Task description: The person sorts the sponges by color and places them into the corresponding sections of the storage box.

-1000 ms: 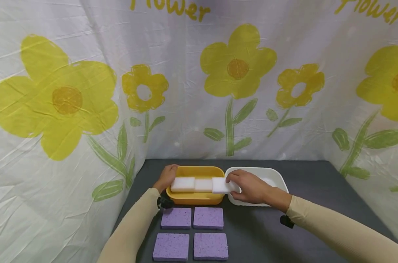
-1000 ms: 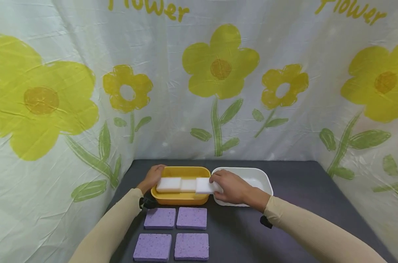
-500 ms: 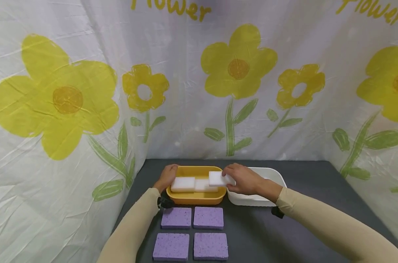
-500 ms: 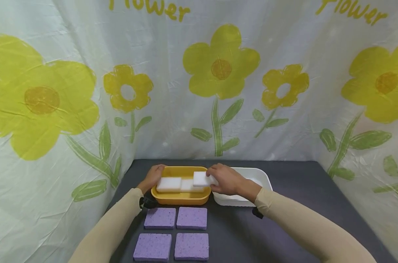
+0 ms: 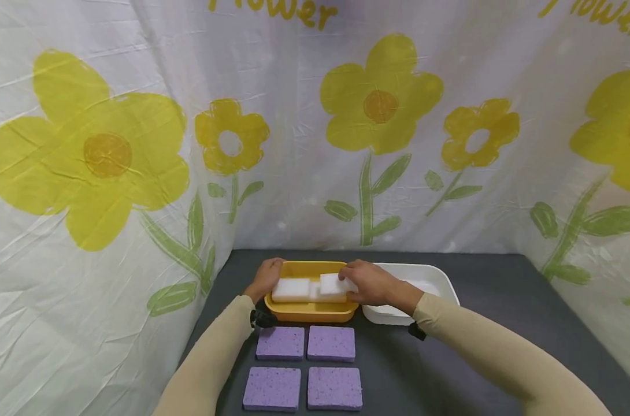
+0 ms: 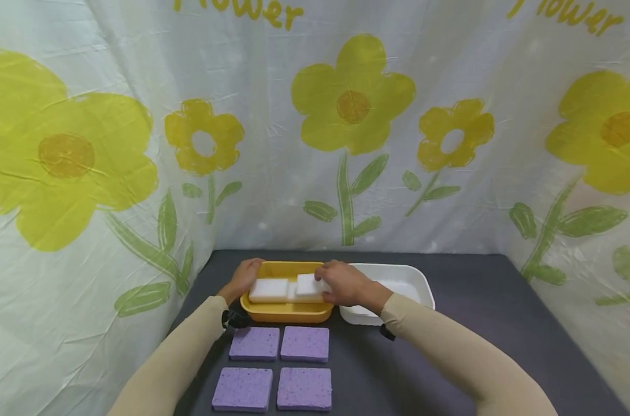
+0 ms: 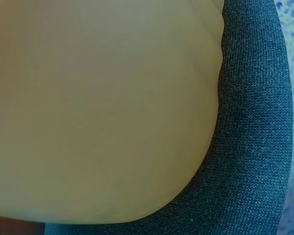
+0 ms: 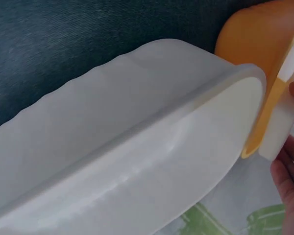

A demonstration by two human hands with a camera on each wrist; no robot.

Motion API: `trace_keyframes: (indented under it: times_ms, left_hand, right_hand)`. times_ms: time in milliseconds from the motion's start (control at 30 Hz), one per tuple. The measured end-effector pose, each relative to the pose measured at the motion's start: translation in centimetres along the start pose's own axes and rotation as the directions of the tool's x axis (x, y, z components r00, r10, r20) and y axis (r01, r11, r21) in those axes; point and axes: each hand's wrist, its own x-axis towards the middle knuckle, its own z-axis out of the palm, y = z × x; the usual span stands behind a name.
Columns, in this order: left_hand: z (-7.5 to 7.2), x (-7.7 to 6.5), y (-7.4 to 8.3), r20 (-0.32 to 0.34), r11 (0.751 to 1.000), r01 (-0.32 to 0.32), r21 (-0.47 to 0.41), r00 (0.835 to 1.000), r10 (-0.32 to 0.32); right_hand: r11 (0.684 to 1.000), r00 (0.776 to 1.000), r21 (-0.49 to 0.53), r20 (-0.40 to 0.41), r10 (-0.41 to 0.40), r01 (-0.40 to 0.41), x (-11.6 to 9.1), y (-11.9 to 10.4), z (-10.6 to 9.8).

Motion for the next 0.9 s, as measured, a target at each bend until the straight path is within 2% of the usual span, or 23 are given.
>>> trace_keyframes:
  times_ms: [333,567,900]
  left_hand:
    - [0.1,-0.2,0.3,-0.009,1.000,-0.013,0.010,1.000,0.013]
    - [0.2,-0.1,0.2,-0.006,1.000,-0.010,0.008,1.000,0.010]
    - [0.1,-0.2,0.3,-0.007,1.000,-0.003,0.018,1.000,0.003]
  right_hand:
    - [0.995,0.992,0.030,0.079,0.095,-0.097,2.0,0.3,1.8]
    - [0.996,0.997,0.063,0.044,0.060,-0.062,2.5,0.4,3.2]
    - [0.996,0.996,0.058,0.060,0.066,-0.069,3.0,0.2,4.6]
